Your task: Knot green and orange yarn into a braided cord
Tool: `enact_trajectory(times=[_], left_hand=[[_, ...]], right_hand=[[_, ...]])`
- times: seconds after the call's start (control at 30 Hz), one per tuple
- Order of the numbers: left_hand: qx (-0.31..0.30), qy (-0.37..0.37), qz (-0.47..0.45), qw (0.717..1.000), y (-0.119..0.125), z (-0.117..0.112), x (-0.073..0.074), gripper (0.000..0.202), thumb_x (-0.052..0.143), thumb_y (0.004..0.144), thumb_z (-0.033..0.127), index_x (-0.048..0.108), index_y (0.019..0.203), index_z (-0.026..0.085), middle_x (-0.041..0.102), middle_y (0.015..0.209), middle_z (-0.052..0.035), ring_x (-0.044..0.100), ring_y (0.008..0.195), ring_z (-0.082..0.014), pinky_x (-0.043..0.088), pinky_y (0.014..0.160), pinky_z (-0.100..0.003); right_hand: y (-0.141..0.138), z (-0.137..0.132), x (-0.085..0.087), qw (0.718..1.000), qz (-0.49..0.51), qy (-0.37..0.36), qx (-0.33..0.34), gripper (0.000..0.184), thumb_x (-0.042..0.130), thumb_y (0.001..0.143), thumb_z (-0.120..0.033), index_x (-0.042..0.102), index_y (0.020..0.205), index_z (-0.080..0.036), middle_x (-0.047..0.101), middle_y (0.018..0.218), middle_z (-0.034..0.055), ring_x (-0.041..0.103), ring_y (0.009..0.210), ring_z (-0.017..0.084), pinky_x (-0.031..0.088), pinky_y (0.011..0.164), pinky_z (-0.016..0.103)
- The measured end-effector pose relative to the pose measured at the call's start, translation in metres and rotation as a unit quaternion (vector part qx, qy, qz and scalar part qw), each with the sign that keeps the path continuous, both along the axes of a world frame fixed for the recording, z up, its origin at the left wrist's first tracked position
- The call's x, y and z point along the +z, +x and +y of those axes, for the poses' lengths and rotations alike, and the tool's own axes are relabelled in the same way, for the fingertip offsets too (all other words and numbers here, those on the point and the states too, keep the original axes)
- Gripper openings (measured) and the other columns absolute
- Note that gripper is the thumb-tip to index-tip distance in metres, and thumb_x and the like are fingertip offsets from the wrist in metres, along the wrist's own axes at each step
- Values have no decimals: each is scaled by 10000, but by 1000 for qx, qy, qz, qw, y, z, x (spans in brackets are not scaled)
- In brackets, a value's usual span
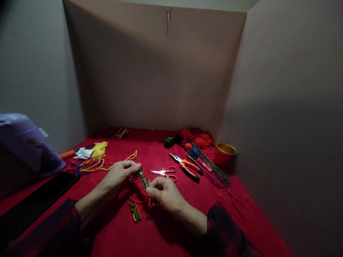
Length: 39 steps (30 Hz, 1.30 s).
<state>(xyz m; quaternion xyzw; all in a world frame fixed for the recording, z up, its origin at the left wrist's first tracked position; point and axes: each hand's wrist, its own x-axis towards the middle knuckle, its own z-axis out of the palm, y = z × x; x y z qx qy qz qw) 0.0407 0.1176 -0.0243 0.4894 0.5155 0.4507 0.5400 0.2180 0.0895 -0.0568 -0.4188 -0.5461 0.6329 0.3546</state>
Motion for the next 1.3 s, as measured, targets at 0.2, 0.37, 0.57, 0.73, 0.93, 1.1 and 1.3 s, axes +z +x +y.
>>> enact_trajectory(times=[0.2, 0.37, 0.57, 0.73, 0.93, 1.1, 1.3], left_hand=[[-2, -11, -48, 999, 2, -2, 1, 300, 727, 633, 379, 563, 639, 127, 573, 538, 17, 527, 451, -85, 395, 473, -189], [-13, 3, -65, 998, 3, -4, 3, 295, 724, 651, 375, 569, 647, 123, 578, 541, 7, 526, 451, -82, 414, 464, -180], [-11, -35, -108, 993, 6, -5, 3, 191, 663, 746, 279, 599, 711, 103, 596, 579, -18, 552, 469, -89, 430, 462, -175], [-35, -137, -214, 967, 13, -12, 1, 157, 563, 833, 243, 607, 788, 99, 653, 695, -83, 642, 635, -158, 509, 606, -251], [-67, -126, -232, 962, 16, -15, -3, 65, 570, 802, 124, 599, 845, 85, 674, 791, -109, 653, 724, -180, 522, 687, -283], [-45, -110, -224, 967, 13, -12, -1, 112, 552, 805, 103, 567, 914, 85, 688, 826, -140, 663, 699, -195, 528, 696, -327], [-61, -92, -217, 970, 14, -14, 0, 176, 603, 791, 147, 563, 951, 85, 685, 905, -167, 666, 718, -208, 529, 715, -358]], right_hand=[[2, 1, 0, 1000, 3, -10, 30, 316, 704, 662, -415, 517, 734, -171, 470, 483, -80, 332, 335, 43, 217, 328, 178], [1, -1, 4, 999, -7, 9, 34, 315, 640, 731, -459, 521, 730, -167, 469, 518, -71, 324, 358, 45, 221, 333, 181], [-1, -1, 1, 991, -62, 112, -29, 228, 571, 797, -374, 511, 700, -177, 451, 530, -63, 379, 426, 79, 284, 399, 202], [2, -4, -1, 880, -297, 356, -106, 136, 500, 847, -206, 584, 752, -157, 599, 698, 32, 518, 615, 148, 379, 584, 265], [3, -12, 5, 820, -355, 441, -86, 230, 484, 878, -199, 594, 1080, -190, 653, 950, 99, 596, 843, 219, 425, 726, 306], [3, -8, 7, 927, -205, 296, -102, 227, 460, 907, -370, 594, 1008, -217, 660, 949, 64, 594, 835, 199, 430, 735, 301], [-1, 1, 0, 980, -99, 165, -57, 298, 487, 868, -431, 590, 767, -171, 623, 736, 36, 557, 673, 161, 413, 596, 263]])
